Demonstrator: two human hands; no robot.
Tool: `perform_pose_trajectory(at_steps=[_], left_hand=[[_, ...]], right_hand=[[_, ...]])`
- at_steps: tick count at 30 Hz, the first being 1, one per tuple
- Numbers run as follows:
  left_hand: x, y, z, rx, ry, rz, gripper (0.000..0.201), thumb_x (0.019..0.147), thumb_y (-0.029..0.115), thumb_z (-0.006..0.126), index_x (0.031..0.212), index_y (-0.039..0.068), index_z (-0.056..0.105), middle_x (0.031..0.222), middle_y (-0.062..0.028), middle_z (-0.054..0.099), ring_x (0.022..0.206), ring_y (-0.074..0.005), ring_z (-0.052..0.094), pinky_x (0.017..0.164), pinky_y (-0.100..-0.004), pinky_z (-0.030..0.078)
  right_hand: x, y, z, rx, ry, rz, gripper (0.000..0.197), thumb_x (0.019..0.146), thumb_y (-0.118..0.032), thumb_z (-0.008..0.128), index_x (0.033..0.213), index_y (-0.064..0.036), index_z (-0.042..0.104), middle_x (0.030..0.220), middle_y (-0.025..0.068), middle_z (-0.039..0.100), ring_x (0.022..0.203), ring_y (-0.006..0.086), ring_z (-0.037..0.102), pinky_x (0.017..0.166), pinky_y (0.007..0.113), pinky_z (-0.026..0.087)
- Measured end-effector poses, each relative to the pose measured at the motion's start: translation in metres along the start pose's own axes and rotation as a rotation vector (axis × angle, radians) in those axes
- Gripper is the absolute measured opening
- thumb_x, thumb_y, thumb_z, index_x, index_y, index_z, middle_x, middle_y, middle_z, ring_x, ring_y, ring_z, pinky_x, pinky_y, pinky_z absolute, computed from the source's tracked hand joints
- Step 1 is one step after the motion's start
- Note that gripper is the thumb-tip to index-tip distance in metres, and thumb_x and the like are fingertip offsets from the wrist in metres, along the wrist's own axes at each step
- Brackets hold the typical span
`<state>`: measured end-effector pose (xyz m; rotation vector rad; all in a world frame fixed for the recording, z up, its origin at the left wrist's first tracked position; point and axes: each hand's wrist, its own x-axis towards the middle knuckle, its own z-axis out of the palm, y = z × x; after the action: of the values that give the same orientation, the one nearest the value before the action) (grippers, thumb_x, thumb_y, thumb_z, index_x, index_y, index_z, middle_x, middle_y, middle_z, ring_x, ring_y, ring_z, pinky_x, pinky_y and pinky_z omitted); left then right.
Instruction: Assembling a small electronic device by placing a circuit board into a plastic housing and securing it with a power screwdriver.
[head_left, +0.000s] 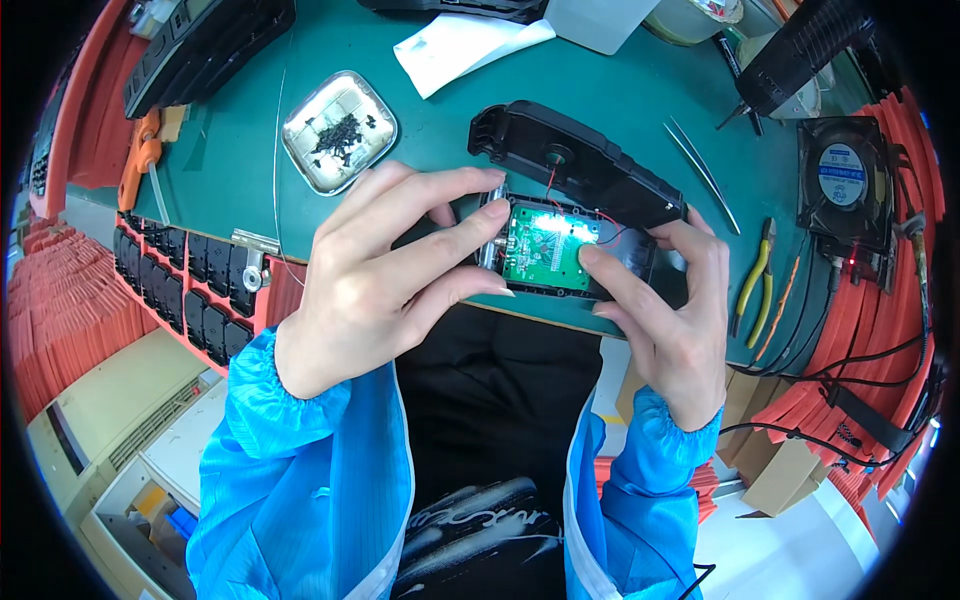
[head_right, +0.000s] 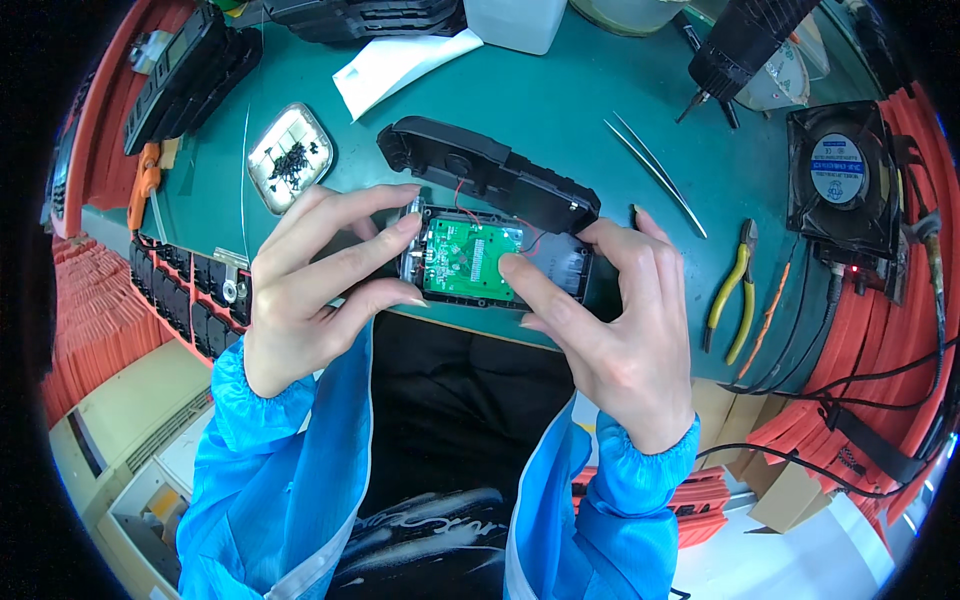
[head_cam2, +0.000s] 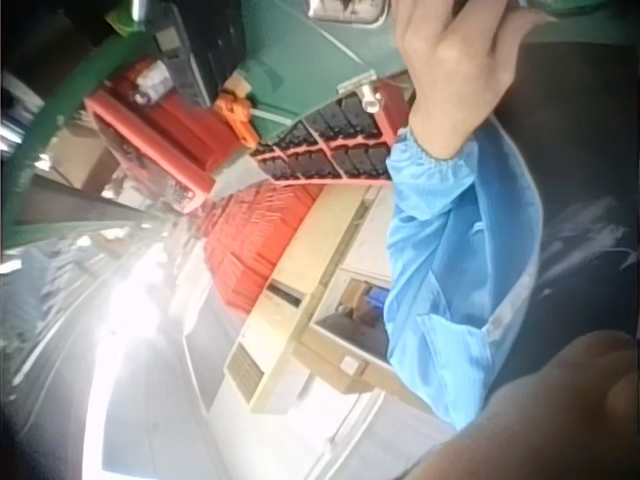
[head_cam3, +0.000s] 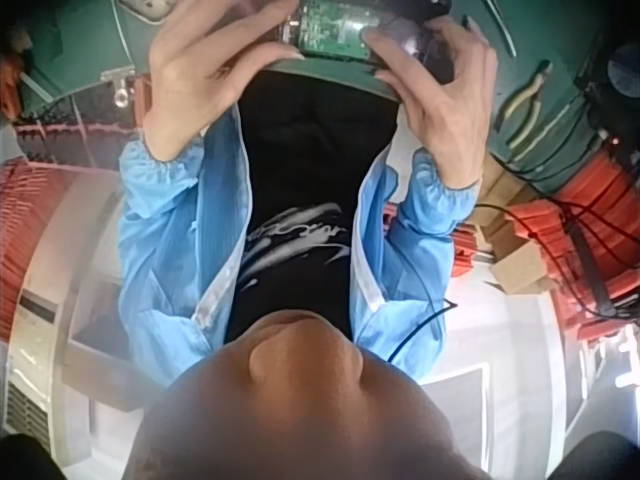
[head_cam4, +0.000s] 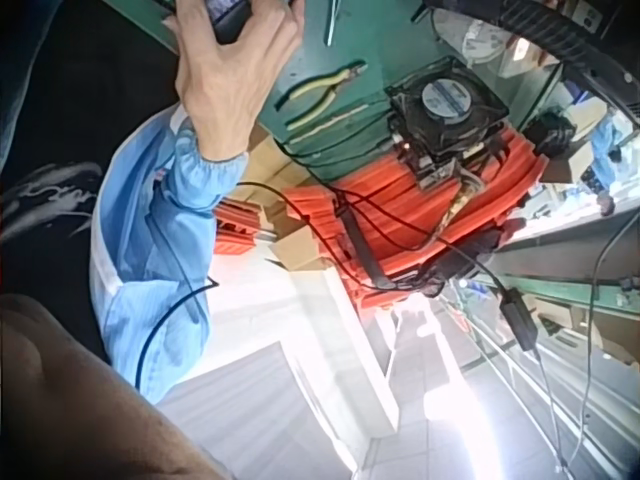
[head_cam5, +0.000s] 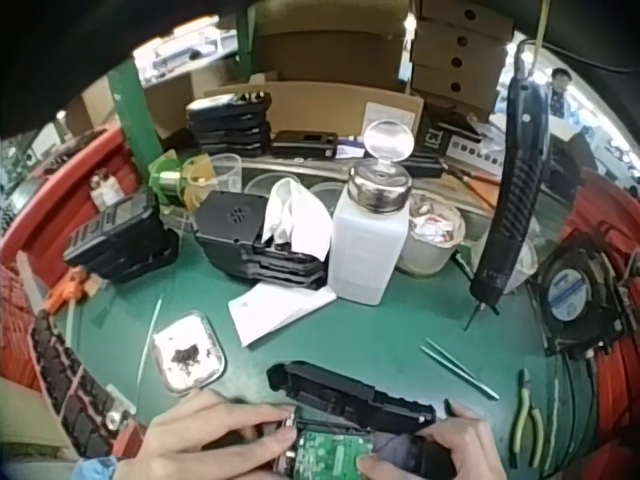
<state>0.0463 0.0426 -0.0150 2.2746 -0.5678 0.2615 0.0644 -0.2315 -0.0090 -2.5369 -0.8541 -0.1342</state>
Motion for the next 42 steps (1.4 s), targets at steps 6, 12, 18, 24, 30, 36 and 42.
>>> perform_pose_trajectory(at_steps=[6,12,18,24,30,36,42], left_hand=[[0.002,0.01,0.002,0.127,-0.053,-0.005,0.056,0.067,0.013,0.085,0.122,0.014,0.079,0.128,-0.0121,0.067,0.086,-0.0258,0.058,0.077,-0.0386,0.049],[0.004,0.015,0.003,0.261,-0.121,-0.005,0.057,0.069,0.012,0.083,0.124,0.026,0.079,0.128,-0.0099,0.063,0.092,-0.0279,0.057,0.078,-0.0408,0.046],[0.006,0.013,0.002,0.258,-0.122,0.012,0.059,0.068,0.011,0.084,0.125,0.025,0.079,0.128,-0.0097,0.064,0.091,-0.0275,0.056,0.078,-0.0401,0.046],[0.005,0.012,0.001,0.189,-0.116,0.004,0.06,0.068,0.012,0.084,0.127,0.023,0.078,0.126,-0.0101,0.064,0.09,-0.027,0.056,0.079,-0.0402,0.048],[0.006,0.017,-0.004,0.2,-0.128,-0.068,0.061,0.069,0.015,0.083,0.129,0.019,0.076,0.129,-0.0121,0.064,0.096,-0.0285,0.059,0.082,-0.0436,0.051],[0.005,0.025,0.001,0.19,-0.071,0.001,0.064,0.066,0.021,0.085,0.13,0.018,0.075,0.136,-0.0147,0.062,0.112,-0.0354,0.059,0.09,-0.0461,0.052],[0.002,0.023,0.015,0.157,-0.077,0.043,0.063,0.064,0.023,0.086,0.126,0.017,0.076,0.137,-0.0156,0.06,0.118,-0.0383,0.057,0.096,-0.0483,0.051]], right_hand=[[-0.001,0.0,0.001,-0.007,0.005,0.002,0.062,0.062,-0.012,0.09,0.12,-0.0288,0.078,0.117,0.012,0.058,0.11,0.0335,0.059,0.107,0.061,0.048],[-0.001,0.0,0.001,-0.012,-0.011,0.004,0.062,0.063,-0.012,0.09,0.121,-0.0299,0.078,0.118,0.0115,0.057,0.111,0.0335,0.058,0.107,0.06,0.047],[-0.002,0.0,0.002,-0.044,-0.02,-0.009,0.064,0.063,-0.012,0.091,0.122,-0.0313,0.077,0.118,0.0115,0.055,0.111,0.0336,0.057,0.107,0.06,0.047],[-0.002,-0.002,0.003,-0.069,-0.03,0.006,0.06,0.067,-0.012,0.089,0.122,-0.0337,0.077,0.118,0.0116,0.054,0.111,0.0339,0.057,0.107,0.061,0.048],[-0.002,-0.003,0.004,-0.097,-0.017,-0.031,0.053,0.073,-0.012,0.084,0.12,-0.0357,0.078,0.117,0.0119,0.054,0.111,0.034,0.056,0.107,0.061,0.047],[-0.001,-0.002,0.002,-0.08,-0.029,-0.013,0.05,0.075,-0.012,0.083,0.119,-0.0363,0.079,0.117,0.0124,0.053,0.11,0.0345,0.056,0.107,0.061,0.047],[-0.001,0.002,-0.002,-0.056,-0.03,-0.047,0.05,0.076,-0.013,0.083,0.122,-0.0305,0.077,0.119,0.0147,0.055,0.11,0.0361,0.057,0.108,0.062,0.046]])
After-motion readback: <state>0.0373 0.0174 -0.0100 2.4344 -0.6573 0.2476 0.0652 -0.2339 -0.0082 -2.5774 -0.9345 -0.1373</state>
